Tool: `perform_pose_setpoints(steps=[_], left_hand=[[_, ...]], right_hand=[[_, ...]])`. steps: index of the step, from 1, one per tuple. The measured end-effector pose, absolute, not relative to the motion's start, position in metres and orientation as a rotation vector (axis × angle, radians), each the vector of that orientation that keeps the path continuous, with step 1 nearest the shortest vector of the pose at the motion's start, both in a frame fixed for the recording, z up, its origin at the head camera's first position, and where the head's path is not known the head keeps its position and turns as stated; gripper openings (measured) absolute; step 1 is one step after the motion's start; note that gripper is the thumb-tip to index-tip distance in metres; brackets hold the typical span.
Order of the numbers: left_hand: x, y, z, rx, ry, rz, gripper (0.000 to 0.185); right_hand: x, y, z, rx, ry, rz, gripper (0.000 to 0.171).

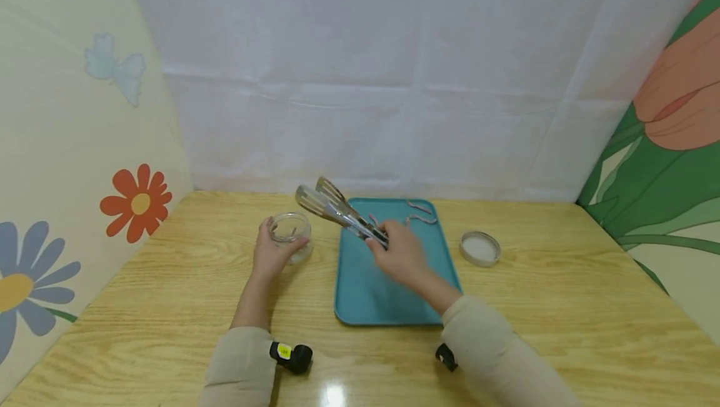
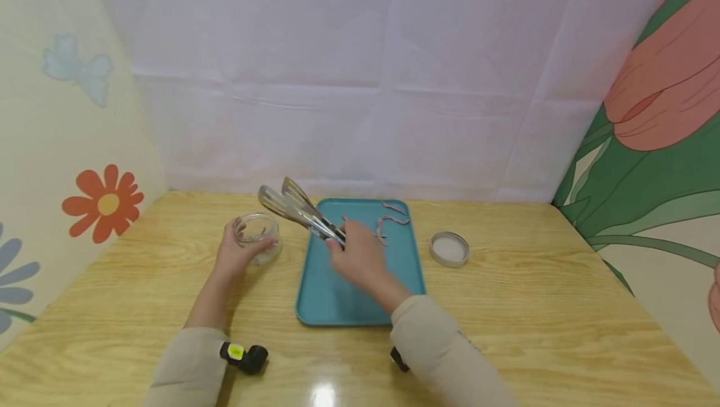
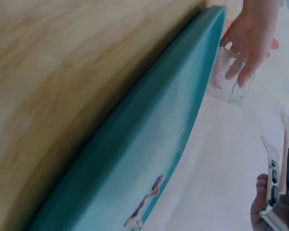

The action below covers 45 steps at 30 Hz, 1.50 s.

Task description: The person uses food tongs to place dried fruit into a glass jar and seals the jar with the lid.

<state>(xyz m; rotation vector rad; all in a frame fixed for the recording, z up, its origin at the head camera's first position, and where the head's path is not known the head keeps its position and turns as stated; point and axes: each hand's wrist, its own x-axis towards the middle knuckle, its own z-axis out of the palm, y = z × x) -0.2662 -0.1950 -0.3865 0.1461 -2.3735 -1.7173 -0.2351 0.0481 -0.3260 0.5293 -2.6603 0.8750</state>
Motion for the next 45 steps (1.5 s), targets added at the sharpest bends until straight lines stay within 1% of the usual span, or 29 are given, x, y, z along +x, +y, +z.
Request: perform_pose_setpoints(steps=[6,13,21,36,45], left_hand=[[-0.266,-0.195,-0.386,0.140,-2.377,-1.695,0.093],[-0.265,-0.194,-0.386,0.130,-2.364,-1.710,0.094],[-0.265,-0.194,-0.388,0.114,-2.364,-1.744,0.096],[-0.266,-0.195,-0.388,0.118,-2.369,-1.733,0.096],[-0.266,-0.195,-0.387,0.122,-2.378,-1.729,0.097]], right_hand=[[-0.240,0.067,-0.319,0.475,-2.675,0.908,0.021],[-0.248,0.092,-0.312,0.408,-2.705,0.767,0.021],[-0.257,0.109,-0.314,0.380,-2.764,0.625,0.021],[-0.262,0.116,-0.323,0.259,-2.980,0.420,0.031],[-0.262,0.113,-0.328,0.241,-3.038,0.351,0.026]])
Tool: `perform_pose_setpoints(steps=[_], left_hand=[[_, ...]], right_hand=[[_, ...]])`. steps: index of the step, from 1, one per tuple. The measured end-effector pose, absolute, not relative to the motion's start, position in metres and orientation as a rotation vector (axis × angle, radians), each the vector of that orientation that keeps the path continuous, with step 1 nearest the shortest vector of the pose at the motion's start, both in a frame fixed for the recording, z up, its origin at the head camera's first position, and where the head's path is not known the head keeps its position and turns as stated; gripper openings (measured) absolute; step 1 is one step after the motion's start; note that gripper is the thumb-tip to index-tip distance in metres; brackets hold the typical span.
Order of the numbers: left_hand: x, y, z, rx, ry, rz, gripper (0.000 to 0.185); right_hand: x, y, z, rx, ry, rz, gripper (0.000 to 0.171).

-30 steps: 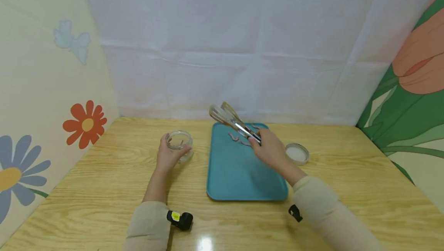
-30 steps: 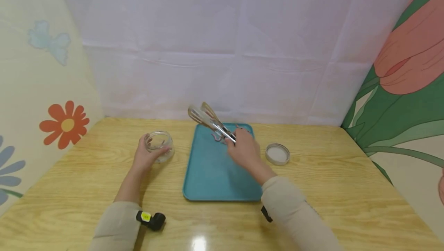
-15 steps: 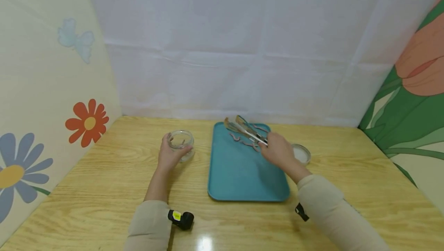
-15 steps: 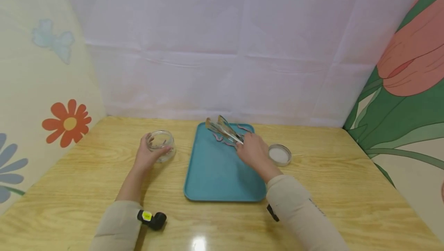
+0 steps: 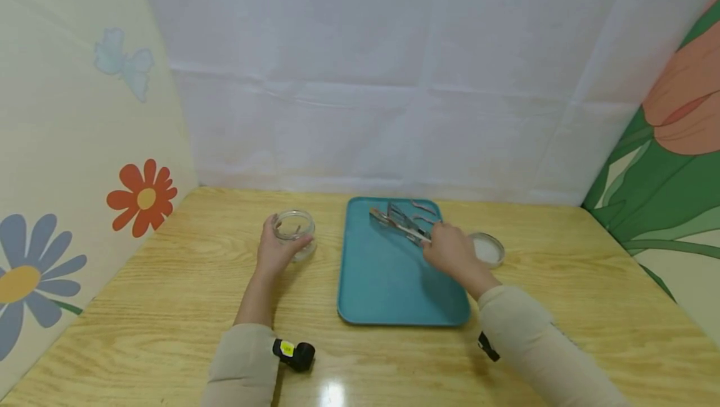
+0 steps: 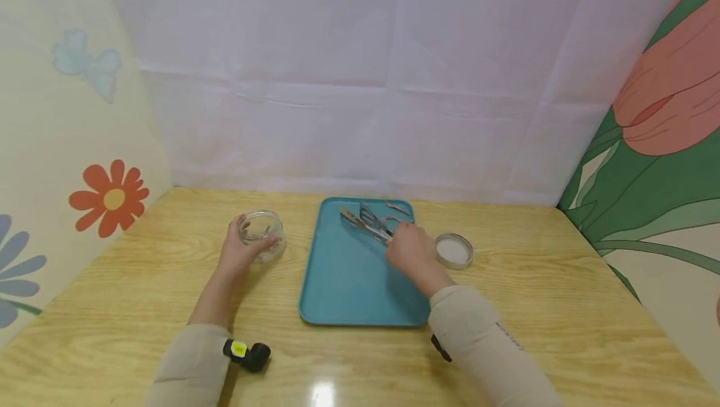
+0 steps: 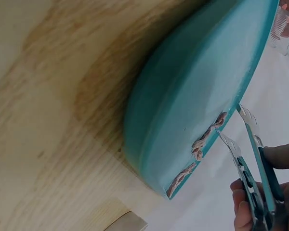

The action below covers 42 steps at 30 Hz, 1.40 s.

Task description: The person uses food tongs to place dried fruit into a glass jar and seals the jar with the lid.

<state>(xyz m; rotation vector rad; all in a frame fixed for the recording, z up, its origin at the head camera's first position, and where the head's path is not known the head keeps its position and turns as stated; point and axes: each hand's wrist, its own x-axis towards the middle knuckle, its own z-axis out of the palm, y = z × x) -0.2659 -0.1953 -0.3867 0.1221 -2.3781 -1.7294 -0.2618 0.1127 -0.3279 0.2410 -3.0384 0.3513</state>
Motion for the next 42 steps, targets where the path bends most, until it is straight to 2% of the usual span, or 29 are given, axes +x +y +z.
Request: perform_pose_setpoints(steps=[9,21,42], left_hand=[[-0.266,-0.194,-0.384,0.115,-2.374,-1.713,0.094],[-0.266,-0.194,-0.384,0.112,-2.378,-1.719,0.095],[-0.266,-0.195,-0.387,0.112,-2.377,-1.722,0.096]], right_hand=[[-0.263,0.111,-0.334,0.355,-2.954,0.170,0.029],[-0.259,0.104,-0.339,0.367,-2.951,0.050,0.017],[-0.253,0.106,-0.334,0.419,-2.871,0.115,0.013]])
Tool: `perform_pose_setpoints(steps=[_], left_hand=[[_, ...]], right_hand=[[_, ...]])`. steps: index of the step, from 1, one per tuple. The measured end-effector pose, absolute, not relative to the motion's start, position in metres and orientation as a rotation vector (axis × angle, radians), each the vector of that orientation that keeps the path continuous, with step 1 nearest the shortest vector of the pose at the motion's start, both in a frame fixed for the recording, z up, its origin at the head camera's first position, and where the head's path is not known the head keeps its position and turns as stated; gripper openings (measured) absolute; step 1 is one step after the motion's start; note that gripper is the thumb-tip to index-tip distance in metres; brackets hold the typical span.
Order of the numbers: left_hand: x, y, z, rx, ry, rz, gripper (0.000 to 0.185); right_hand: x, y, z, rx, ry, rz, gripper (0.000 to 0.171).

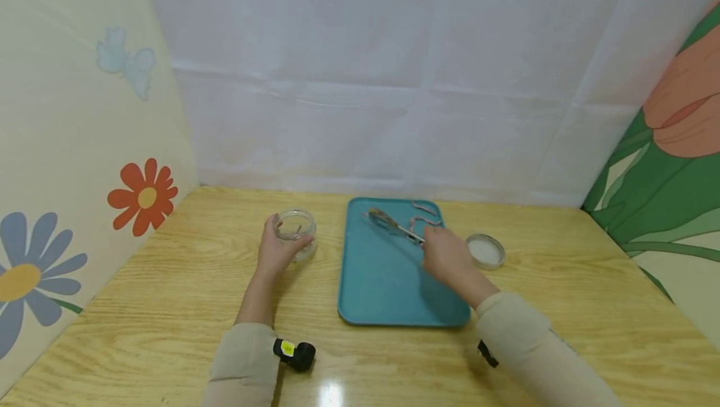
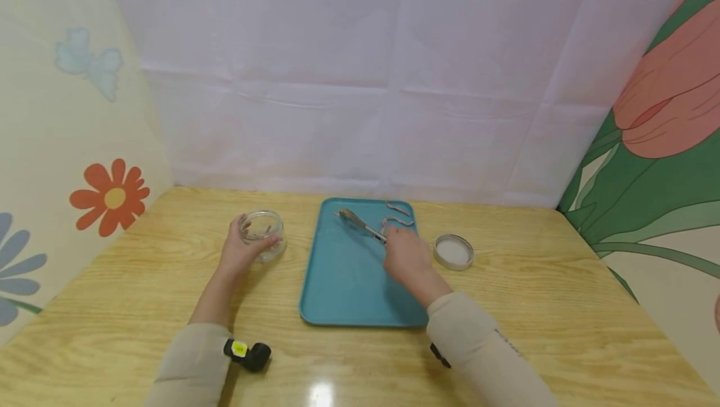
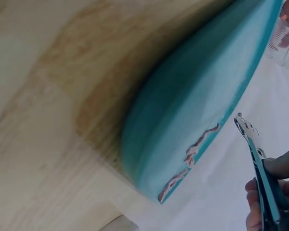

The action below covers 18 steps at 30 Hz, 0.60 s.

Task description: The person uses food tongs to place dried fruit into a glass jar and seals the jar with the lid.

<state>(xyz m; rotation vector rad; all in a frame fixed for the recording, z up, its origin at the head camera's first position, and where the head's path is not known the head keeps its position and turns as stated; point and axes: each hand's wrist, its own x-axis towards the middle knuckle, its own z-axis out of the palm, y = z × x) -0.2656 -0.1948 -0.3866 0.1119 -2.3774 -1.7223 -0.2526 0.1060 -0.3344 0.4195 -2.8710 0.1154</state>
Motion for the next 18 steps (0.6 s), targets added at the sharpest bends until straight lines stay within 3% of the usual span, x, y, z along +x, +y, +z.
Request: perform_pose_setpoints(steps=[18], left_hand=[[-0.265,-0.195,-0.386,0.113,-2.359,-1.769,0.098]], right_hand=[[-0.248,0.100,-0.309,0.388,-2.780,0.368,0.016]])
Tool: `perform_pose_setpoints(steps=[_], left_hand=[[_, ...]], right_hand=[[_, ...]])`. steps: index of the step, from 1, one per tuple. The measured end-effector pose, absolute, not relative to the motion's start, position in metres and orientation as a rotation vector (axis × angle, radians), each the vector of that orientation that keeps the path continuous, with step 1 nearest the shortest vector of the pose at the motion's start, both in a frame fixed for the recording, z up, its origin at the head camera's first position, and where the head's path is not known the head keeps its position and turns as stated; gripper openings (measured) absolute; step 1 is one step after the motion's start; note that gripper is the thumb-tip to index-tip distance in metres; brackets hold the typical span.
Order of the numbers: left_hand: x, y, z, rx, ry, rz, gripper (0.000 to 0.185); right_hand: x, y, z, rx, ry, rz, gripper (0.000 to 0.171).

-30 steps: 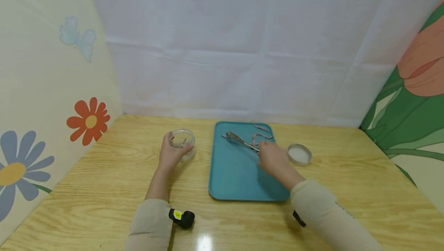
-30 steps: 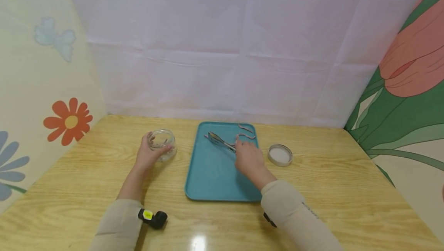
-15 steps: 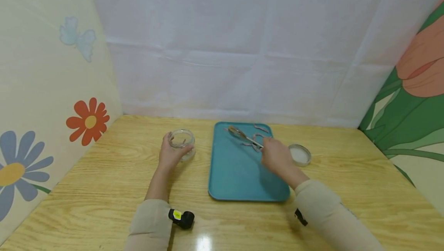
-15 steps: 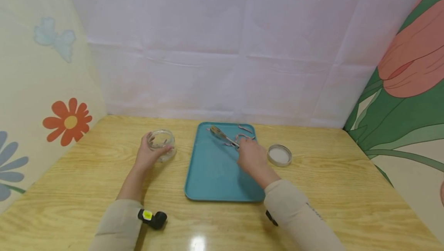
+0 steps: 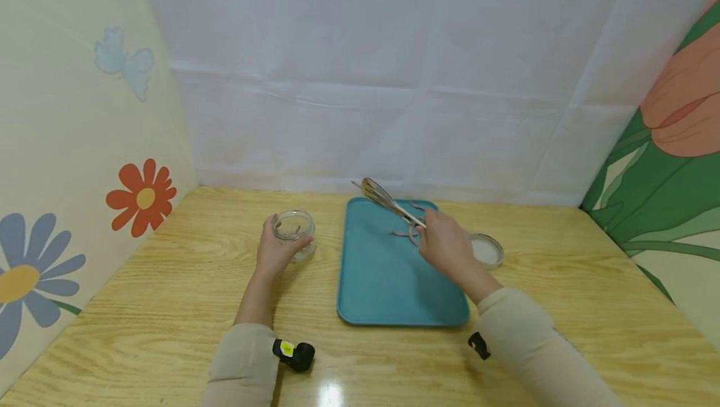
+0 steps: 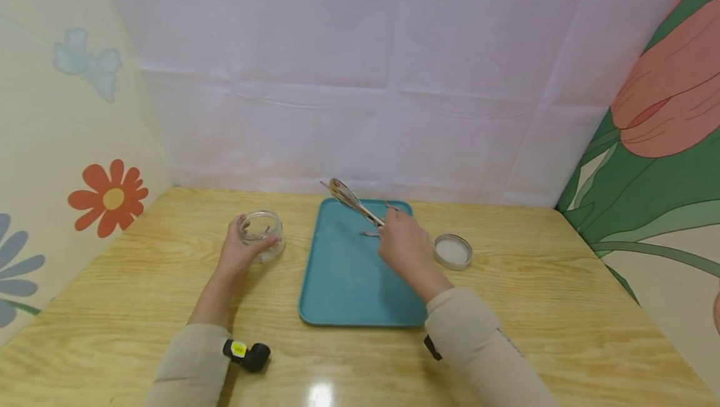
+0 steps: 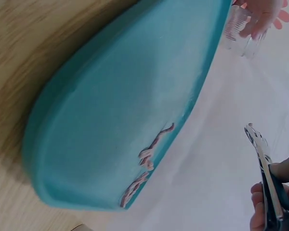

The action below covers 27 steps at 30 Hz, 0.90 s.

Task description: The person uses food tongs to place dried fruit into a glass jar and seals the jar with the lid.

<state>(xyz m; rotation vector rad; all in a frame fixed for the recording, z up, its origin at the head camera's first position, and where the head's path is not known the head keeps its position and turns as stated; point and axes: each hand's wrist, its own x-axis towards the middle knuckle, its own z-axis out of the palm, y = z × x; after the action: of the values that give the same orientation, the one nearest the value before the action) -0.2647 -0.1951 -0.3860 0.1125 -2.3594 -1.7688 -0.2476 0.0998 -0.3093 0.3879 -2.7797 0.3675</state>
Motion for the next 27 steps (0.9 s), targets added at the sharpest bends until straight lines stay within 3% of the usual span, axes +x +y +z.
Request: perform_pose_setpoints(steps=[27], left_hand=[[-0.266,-0.194,-0.386,0.143,-2.359,-1.739,0.095]], right_hand=[[-0.231,0.047,-0.303,0.535,-2.724,0.514,0.021]])
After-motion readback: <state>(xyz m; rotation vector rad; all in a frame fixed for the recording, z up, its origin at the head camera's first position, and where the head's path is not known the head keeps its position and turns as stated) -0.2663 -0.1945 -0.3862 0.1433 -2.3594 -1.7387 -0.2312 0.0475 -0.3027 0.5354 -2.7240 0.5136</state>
